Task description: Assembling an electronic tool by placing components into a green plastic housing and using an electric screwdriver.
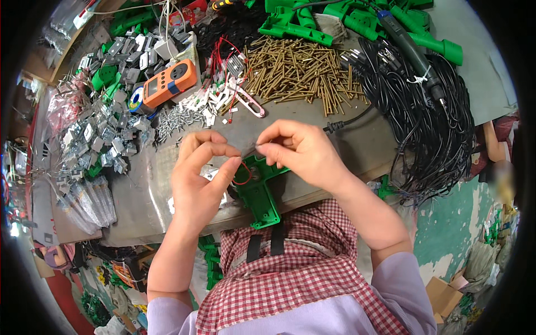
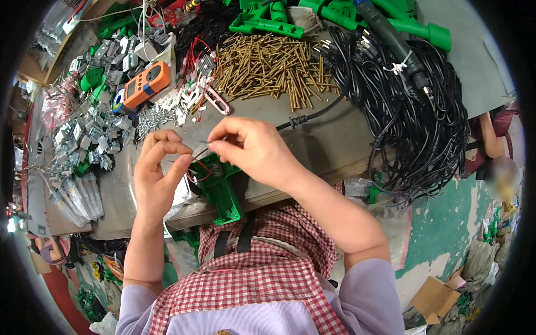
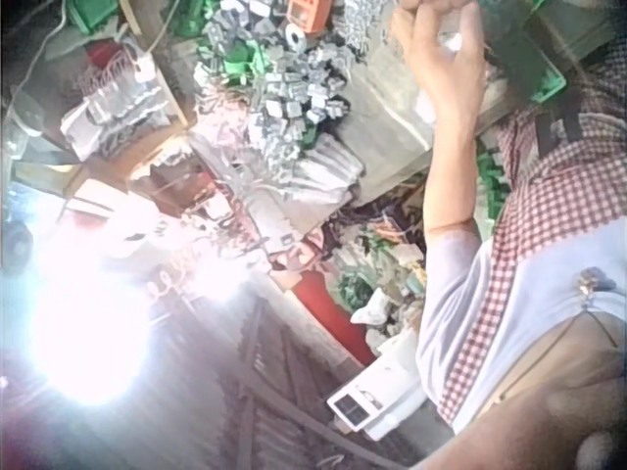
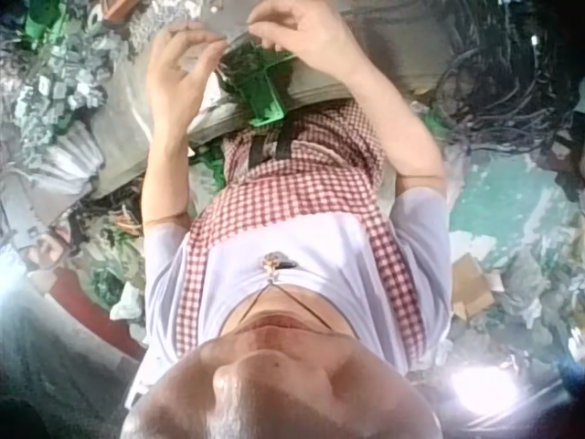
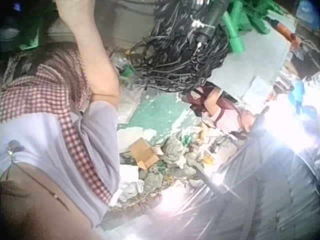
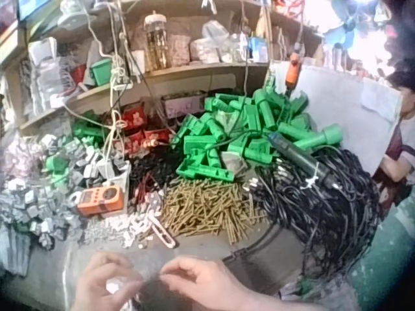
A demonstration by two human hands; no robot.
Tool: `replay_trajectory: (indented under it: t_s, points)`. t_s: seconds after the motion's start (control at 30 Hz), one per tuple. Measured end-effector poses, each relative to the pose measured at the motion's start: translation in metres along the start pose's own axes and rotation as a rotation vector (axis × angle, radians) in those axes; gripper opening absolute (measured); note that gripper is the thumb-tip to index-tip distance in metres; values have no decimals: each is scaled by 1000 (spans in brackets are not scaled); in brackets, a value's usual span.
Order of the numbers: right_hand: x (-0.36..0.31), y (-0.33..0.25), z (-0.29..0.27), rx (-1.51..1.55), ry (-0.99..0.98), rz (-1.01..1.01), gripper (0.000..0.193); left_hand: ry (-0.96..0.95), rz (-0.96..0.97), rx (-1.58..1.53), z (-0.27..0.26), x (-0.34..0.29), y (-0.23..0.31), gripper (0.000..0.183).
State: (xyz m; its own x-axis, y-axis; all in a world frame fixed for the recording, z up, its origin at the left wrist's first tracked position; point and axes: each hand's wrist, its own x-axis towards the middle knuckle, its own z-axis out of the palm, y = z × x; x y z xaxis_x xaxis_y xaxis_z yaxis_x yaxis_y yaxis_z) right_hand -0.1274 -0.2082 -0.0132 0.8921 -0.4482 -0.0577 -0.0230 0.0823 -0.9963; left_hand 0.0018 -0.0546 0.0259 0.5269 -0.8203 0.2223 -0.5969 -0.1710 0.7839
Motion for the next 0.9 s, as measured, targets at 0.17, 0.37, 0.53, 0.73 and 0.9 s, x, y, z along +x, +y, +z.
replay_trajectory:
  t_s: [0.17,0.37,0.53,0.73,0.9]
  points:
    - [0,3,12,-90,34,-204,13,7,6,18,5,6,2,12]
    - [3,-3,13,-94,-10,-143,11,-2,64,-6,5,8,-4,11]
    - [6,3,14,-203,-1,-280,13,15,29,-162,6,13,-17,14]
    - [12,0,7,-224,-104,-244,16,12,711,398,-10,34,-4,19]
    - [14,0,1,-208,-195,-158,16,-106,899,520,-20,42,-7,25]
